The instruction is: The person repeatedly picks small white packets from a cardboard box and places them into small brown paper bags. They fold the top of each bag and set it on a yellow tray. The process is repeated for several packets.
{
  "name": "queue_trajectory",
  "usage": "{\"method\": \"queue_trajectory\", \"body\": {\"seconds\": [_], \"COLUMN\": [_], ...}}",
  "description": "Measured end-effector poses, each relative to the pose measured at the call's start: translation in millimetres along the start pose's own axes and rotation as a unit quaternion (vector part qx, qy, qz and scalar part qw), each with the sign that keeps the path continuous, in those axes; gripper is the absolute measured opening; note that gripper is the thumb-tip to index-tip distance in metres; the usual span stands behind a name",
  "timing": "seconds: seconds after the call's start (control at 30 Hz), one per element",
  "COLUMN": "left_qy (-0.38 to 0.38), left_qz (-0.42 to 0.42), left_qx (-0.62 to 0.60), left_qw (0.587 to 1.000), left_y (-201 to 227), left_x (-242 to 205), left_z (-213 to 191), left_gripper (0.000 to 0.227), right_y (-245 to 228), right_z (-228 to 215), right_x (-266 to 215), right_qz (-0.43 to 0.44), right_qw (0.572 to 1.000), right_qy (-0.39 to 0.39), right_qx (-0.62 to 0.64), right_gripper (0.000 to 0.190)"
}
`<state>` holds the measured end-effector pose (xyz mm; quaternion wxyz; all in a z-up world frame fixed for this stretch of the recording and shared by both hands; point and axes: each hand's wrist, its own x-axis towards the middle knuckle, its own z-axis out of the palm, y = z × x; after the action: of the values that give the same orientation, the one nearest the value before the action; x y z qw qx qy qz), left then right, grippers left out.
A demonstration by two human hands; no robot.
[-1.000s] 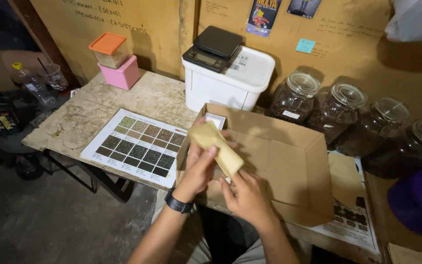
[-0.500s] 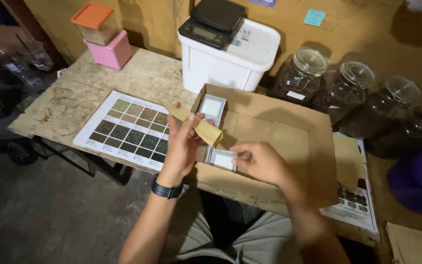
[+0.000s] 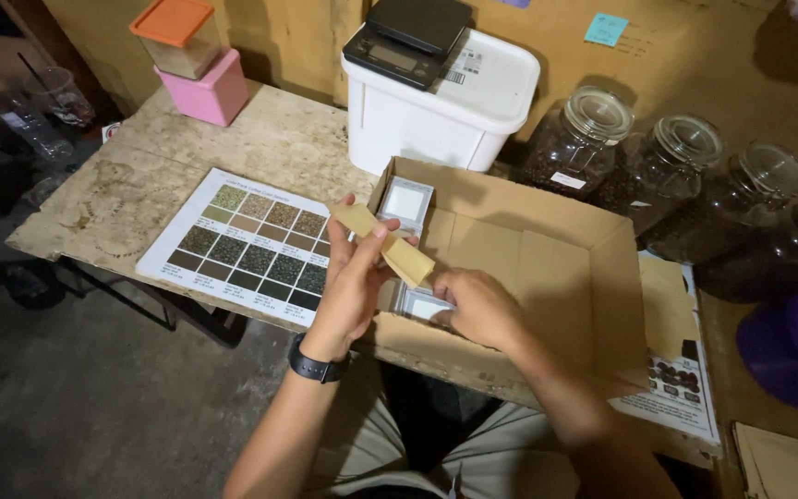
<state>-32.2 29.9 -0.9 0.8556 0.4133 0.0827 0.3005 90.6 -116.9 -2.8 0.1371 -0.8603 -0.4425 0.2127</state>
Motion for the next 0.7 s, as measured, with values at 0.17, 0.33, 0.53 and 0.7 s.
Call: {"method": "queue_trajectory", "body": {"seconds": [0.17, 0.33, 0.53, 0.7], "left_qy": [0.017, 0.049, 0.079, 0.067], "left_qz": [-0.006, -0.001, 0.001, 0.009], "left_qx": [-0.007, -0.023, -0.017, 0.01], "left_qw": [1.0, 0.999, 0.997, 0.998], "left_y": [-2, -2, -12, -8], "left_x": [2, 1, 7, 4], "left_z": [-1, -2, -8, 2], "left_gripper": [0.085, 0.087, 0.085, 0.09], "right_y": [7, 37, 64, 63], "right_z": [-1, 10, 20, 23], "right_x": [-6, 4, 12, 4], "right_qz": [0.003, 0.0, 0.099, 0.143], "right_qw": [0.983, 0.924, 0.776, 0.712], "right_qy": [0.037, 0.093, 0.159, 0.153], "right_qx": [0.182, 0.37, 0.602, 0.67], "right_gripper": [0.016, 0.022, 0.024, 0.02]}}
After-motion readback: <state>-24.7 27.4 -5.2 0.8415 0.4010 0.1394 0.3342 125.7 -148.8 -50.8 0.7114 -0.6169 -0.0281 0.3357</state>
